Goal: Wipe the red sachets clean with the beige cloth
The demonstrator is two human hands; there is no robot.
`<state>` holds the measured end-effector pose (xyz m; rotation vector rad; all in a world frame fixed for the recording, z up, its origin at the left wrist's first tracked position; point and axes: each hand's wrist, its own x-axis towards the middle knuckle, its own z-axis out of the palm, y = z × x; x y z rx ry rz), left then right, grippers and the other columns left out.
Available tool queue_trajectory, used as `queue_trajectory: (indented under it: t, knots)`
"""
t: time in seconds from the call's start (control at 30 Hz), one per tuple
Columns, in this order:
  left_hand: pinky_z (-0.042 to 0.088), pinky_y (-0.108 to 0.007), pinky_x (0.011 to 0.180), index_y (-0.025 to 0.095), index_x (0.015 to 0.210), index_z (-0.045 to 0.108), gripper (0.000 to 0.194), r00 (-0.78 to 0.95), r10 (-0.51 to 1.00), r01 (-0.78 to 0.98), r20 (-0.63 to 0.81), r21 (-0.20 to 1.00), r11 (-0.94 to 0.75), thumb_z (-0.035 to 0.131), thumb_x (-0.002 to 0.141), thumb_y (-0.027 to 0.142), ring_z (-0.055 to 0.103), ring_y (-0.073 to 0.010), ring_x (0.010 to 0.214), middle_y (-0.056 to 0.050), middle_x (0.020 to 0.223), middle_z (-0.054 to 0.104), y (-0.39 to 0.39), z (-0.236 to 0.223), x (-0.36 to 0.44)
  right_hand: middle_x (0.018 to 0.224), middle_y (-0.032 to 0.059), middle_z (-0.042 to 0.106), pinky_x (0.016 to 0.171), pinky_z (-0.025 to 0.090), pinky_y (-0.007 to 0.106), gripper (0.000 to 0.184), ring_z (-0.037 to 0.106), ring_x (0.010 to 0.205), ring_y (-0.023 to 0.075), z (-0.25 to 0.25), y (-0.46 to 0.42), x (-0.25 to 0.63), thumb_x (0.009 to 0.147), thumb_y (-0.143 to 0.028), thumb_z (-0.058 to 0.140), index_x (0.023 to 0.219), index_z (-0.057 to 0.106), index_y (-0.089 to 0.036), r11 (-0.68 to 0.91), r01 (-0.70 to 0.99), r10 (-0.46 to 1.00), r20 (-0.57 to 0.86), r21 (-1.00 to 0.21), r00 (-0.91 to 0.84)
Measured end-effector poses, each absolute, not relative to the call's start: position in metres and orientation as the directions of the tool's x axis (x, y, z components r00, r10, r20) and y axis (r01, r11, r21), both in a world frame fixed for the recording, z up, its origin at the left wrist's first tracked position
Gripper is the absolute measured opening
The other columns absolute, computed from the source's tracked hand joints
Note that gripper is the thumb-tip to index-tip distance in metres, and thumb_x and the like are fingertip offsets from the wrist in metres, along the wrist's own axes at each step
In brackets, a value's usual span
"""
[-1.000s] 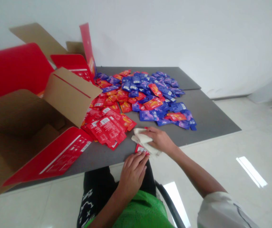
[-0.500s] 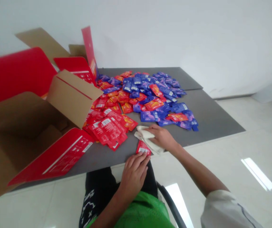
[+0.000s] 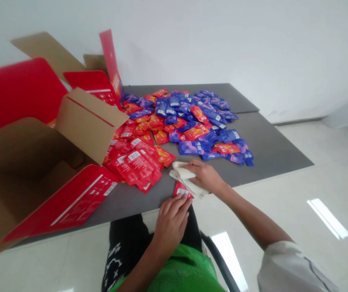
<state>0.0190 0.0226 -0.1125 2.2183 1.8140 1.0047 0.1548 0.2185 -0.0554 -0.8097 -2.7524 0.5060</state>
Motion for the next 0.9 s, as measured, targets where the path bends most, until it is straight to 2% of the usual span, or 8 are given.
queue_trajectory:
  t: [0.13,0.23,0.37,0.53,0.63,0.73,0.8,0.9]
  knots:
    - [0.047,-0.044,0.111,0.022,0.144,0.057,0.043,0.063,0.899,0.841,0.432,0.462,-0.281,0.053,0.101,0.018,0.056,-0.0243,0.132,-0.009,0.14,0.065,0.023,-0.113,0.019,0.116,0.01,0.069,0.082,0.053,0.026,0.039,0.069,0.097,0.0202,-0.042,0.242,0.153,0.094,-0.015,0.063,0.133,0.069,-0.021,0.779,0.552,0.604,0.121,-0.299,-0.788]
    - [0.048,-0.045,0.109,0.021,0.14,0.061,0.04,0.049,0.901,0.842,0.431,0.467,-0.269,0.053,0.101,0.019,0.058,-0.0257,0.128,-0.01,0.134,0.068,0.022,-0.114,0.021,0.122,0.0088,0.069,0.084,0.053,0.026,0.042,0.069,0.103,0.0199,-0.039,0.211,0.159,0.095,-0.016,0.061,0.137,0.066,-0.024,0.812,0.464,0.542,0.161,-0.355,-0.825]
    - [0.052,-0.05,0.1,0.02,0.111,0.074,0.022,0.012,0.921,0.866,0.389,0.457,-0.205,0.055,0.1,0.022,0.064,-0.0285,0.108,-0.01,0.108,0.073,0.02,-0.114,0.022,0.122,0.0074,0.07,0.085,0.055,0.026,0.038,0.07,0.105,0.0196,-0.05,0.171,0.165,0.097,-0.024,0.063,0.135,0.066,-0.026,0.82,0.334,0.441,0.141,-0.465,-0.886]
    - [0.048,-0.046,0.11,0.022,0.142,0.06,0.041,0.051,0.911,0.85,0.408,0.462,-0.254,0.051,0.101,0.021,0.059,-0.0262,0.128,-0.01,0.134,0.068,0.022,-0.111,0.02,0.124,0.0082,0.069,0.086,0.054,0.026,0.039,0.069,0.104,0.0199,-0.058,0.209,0.159,0.095,-0.02,0.064,0.134,0.067,-0.025,0.781,0.471,0.559,0.122,-0.409,-0.82]
    - [0.047,-0.044,0.11,0.022,0.143,0.059,0.042,0.043,0.906,0.848,0.42,0.464,-0.255,0.052,0.101,0.02,0.058,-0.0254,0.13,-0.009,0.138,0.067,0.023,-0.11,0.02,0.118,0.0095,0.069,0.083,0.053,0.026,0.038,0.069,0.099,0.0204,-0.049,0.236,0.157,0.094,-0.017,0.063,0.132,0.069,-0.021,0.769,0.548,0.612,0.131,-0.329,-0.78]
    - [0.047,-0.044,0.11,0.021,0.143,0.058,0.043,0.052,0.904,0.85,0.425,0.456,-0.263,0.053,0.1,0.019,0.057,-0.0256,0.13,-0.009,0.138,0.066,0.022,-0.111,0.021,0.122,0.0095,0.068,0.086,0.053,0.027,0.042,0.068,0.103,0.0207,-0.037,0.225,0.162,0.096,-0.015,0.06,0.136,0.066,-0.023,0.795,0.492,0.576,0.188,-0.355,-0.796]
    - [0.047,-0.046,0.108,0.021,0.135,0.064,0.037,0.046,0.908,0.86,0.417,0.446,-0.248,0.055,0.1,0.019,0.059,-0.0274,0.124,-0.01,0.129,0.069,0.021,-0.112,0.022,0.124,0.0083,0.068,0.088,0.053,0.027,0.043,0.068,0.107,0.0204,-0.035,0.201,0.167,0.097,-0.017,0.059,0.139,0.063,-0.025,0.819,0.402,0.517,0.223,-0.41,-0.827]
    - [0.051,-0.049,0.099,0.02,0.105,0.074,0.018,0.02,0.922,0.884,0.387,0.424,-0.197,0.057,0.098,0.021,0.063,-0.0296,0.106,-0.01,0.103,0.072,0.02,-0.113,0.023,0.12,0.0069,0.071,0.085,0.054,0.026,0.038,0.07,0.103,0.0197,-0.041,0.168,0.172,0.098,-0.023,0.061,0.136,0.065,-0.026,0.835,0.294,0.423,0.201,-0.466,-0.884]
